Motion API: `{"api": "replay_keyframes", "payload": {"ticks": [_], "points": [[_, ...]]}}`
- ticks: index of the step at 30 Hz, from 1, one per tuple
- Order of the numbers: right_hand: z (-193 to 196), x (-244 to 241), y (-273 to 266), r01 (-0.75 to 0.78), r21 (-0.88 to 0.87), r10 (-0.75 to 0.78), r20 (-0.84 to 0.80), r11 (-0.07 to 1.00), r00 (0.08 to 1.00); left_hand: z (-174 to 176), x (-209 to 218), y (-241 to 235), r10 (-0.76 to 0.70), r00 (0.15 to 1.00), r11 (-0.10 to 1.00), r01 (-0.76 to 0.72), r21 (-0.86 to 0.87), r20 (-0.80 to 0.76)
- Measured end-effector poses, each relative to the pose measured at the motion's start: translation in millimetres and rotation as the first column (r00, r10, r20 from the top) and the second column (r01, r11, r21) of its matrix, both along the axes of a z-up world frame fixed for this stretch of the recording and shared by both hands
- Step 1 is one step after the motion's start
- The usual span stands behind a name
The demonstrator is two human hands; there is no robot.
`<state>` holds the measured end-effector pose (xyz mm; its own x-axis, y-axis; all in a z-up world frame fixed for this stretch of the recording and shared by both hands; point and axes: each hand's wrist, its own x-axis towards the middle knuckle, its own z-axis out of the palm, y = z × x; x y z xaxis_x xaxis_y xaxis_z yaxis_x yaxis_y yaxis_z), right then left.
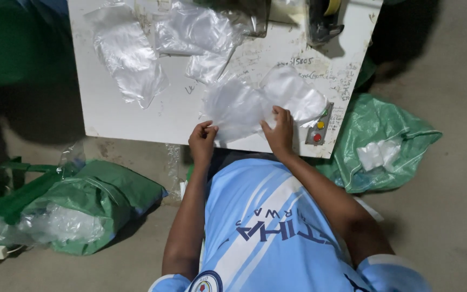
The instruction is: Folding and stacking small plastic bags on a work table in a factory setting.
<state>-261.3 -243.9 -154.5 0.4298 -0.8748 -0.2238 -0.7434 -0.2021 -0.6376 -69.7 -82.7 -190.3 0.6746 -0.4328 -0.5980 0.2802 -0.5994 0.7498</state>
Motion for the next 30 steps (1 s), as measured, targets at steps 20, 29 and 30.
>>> {"api": "replay_keyframes", "payload": {"ticks": [20, 29, 30], "points": [[-21.2, 95.3, -25.1, -0.377, 0.07, 0.378, -0.326, 0.924, 0.867, -16.4, -57.6, -52.6, 0.37, 0.884, 0.928, -0.368, 0.064, -0.286], [-33.3, 70.2, -53.5, -0.351, 0.21, 0.372, -0.07, 0.913, 0.926, 3.1, -18.7, -90.5, 0.13, 0.988, 0.972, -0.112, 0.204, -0.078], [-21.1, 67.6, -59.0, -0.322, 0.276, 0.323, 0.041, 0.906, 0.945, 8.8, -10.7, -92.2, 0.059, 0.996, 0.993, -0.052, 0.103, -0.066]]}}
